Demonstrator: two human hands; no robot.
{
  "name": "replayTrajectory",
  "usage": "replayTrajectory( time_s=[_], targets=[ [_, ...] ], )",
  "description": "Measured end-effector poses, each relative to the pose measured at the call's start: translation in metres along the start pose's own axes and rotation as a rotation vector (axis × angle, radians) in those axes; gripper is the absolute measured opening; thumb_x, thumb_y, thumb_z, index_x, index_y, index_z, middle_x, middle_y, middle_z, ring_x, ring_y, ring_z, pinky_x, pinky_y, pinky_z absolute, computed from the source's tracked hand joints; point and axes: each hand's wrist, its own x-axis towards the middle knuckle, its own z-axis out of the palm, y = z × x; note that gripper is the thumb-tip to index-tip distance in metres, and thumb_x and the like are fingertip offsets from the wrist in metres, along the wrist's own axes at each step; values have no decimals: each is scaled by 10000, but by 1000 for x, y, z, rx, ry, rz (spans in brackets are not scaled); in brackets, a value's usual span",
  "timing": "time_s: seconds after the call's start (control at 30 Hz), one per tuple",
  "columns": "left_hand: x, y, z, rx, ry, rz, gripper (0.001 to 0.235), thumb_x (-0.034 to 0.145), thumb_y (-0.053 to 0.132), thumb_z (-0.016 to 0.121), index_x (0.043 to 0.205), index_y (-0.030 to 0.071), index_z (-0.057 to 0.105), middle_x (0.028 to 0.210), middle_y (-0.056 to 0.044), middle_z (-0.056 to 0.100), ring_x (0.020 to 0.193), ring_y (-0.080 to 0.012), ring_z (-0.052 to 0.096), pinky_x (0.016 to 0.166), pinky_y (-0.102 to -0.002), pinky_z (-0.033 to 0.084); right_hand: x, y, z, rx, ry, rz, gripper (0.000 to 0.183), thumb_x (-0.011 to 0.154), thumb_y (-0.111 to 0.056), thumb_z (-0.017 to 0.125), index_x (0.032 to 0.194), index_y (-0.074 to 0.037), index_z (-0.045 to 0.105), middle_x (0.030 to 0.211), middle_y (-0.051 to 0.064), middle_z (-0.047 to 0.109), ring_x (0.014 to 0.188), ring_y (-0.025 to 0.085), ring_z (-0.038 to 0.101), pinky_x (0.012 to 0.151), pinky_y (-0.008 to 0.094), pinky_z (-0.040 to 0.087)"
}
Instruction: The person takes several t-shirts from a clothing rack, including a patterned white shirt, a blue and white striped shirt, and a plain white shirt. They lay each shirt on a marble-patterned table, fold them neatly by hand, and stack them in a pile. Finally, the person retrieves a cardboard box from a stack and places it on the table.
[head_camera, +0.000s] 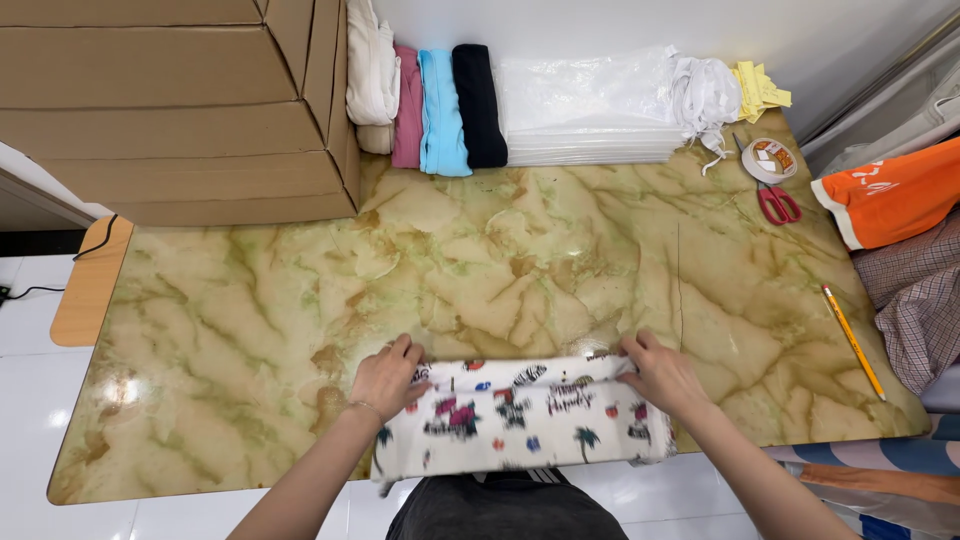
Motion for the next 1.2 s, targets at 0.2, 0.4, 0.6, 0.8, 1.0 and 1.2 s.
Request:
replayTrajectory(
  time_s=[0.2, 0.4, 0.6, 0.8, 1.0, 1.2],
  targets=[
    [1, 3, 16, 131, 200, -90, 544, 738, 353, 897, 1091, 200, 512, 1130, -39, 525, 869, -246, 674, 495, -439, 577, 2, -10, 4, 38, 66, -100, 325, 819, -150, 712, 1098, -179, 548, 1152, 18, 579, 716, 299, 699, 526, 453, 586],
    [-21, -19, 20, -10, 66, -37, 425, 839, 307, 817, 1087, 209, 486, 1156, -31, 477, 774, -275, 664, 537, -468, 573, -42, -18, 5, 366, 109, -207, 287, 952, -417, 669, 1129, -191, 667, 1172, -16, 657, 751, 190, 727, 700, 388, 600],
    [-16, -25, 6, -46, -50, -16, 342, 847, 280, 717, 1078, 203, 477, 1079, -9, 551, 813, -322, 677, 591, -505, 523, -38, -10, 28, 108, 114, -77, 535, 893, -505, 727, 1379, -356, 561, 1062, -83, 643, 757, 248, 696, 616, 459, 601],
    [-4, -16, -60, -246, -250, -40, 310, 866, 383, 787, 1110, 250, 650, 1127, -3, 689, 1156, -315, 713, 982, -470, 579, -1, -2, -2, -84, 121, -248, 255, 888, -331, 743, 1105, -199, 716, 941, 5, 699, 744, 184, 750, 639, 297, 623],
    [-1, -13, -34, -123, -94, 62, 374, 884, 257, 754, 1214, 238, 580, 1123, -3, 582, 1037, -318, 729, 907, -465, 624, 13, -1, 1, -173, 266, -177, 209, 808, -290, 773, 959, -245, 636, 914, -62, 589, 597, 195, 732, 573, 350, 624],
    [-37, -15, -32, -72, -74, 150, 472, 879, 98, 697, 1295, 212, 506, 1107, -17, 612, 1051, -277, 712, 865, -424, 627, -26, -3, 2, 135, -67, -113, 298, 742, -357, 809, 1003, -274, 692, 902, 0, 625, 810, 300, 772, 735, 423, 635]
  ],
)
